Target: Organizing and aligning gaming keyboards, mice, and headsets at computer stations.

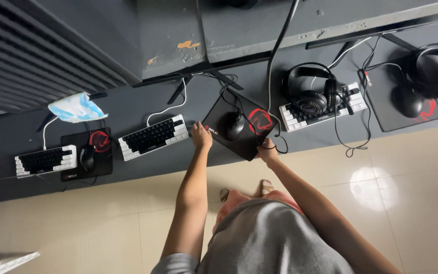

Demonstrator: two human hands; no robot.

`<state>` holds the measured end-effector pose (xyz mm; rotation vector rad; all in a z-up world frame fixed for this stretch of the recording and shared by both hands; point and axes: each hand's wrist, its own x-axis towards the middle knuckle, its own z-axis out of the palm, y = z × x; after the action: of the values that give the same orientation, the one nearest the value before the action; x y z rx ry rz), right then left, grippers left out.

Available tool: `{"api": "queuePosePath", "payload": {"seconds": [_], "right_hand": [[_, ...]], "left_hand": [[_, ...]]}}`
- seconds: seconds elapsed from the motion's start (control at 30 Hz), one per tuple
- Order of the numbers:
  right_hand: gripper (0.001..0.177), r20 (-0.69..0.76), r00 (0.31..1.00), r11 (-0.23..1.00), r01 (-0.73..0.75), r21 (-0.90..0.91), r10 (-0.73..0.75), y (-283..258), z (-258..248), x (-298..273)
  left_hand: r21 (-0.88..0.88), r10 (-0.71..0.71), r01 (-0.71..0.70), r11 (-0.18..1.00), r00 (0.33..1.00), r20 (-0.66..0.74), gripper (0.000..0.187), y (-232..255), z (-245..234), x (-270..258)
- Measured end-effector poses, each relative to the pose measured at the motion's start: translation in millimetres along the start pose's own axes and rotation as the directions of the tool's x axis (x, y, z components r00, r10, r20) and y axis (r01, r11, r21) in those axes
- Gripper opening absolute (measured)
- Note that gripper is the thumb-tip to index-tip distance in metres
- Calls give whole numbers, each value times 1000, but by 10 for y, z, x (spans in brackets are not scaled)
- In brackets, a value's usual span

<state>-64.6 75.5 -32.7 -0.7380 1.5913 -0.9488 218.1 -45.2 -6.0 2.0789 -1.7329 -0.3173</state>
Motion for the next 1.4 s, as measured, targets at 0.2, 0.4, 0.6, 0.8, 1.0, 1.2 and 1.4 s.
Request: {"api": "queuePosePath", "payload": {"seconds": [0.2, 0.4, 0.6, 0.8, 1.0, 1.2, 1.4], "right_hand": [[28, -73, 995, 985, 52, -164, -65, -250, -15, -95], [32, -131, 940, 844, 214, -492, -315, 275, -139, 316], [32, -232, 785, 739, 376, -559, -575, 626, -256, 940], [42, -158, 839, 796, 411, -444, -521, -478, -312, 515], [49, -123, 912, 817, 284, -501, -392, -587, -336, 364], [47, -215, 907, 907, 287, -309, -361, -158, -382, 549], [45, -166, 943, 954, 297, 34, -287, 19, -444, 632]], "left_hand": [[-27, -36, 35, 999, 999, -31, 49, -175, 200, -18], [-221, -9, 8, 975, 1000, -5, 17, -146, 220, -33], [-519, -200, 274, 810, 960, 194, 26, 180, -515, -407], [-617, -162, 290, 732, 953, 256, 25, -203, -267, -987], [-641, -112, 173, 748, 984, 135, 26, -120, -418, -1177], [-650, -178, 238, 722, 971, 157, 27, -211, -193, -1073], [-643, -207, 248, 725, 968, 140, 30, -210, -118, -1095]]}}
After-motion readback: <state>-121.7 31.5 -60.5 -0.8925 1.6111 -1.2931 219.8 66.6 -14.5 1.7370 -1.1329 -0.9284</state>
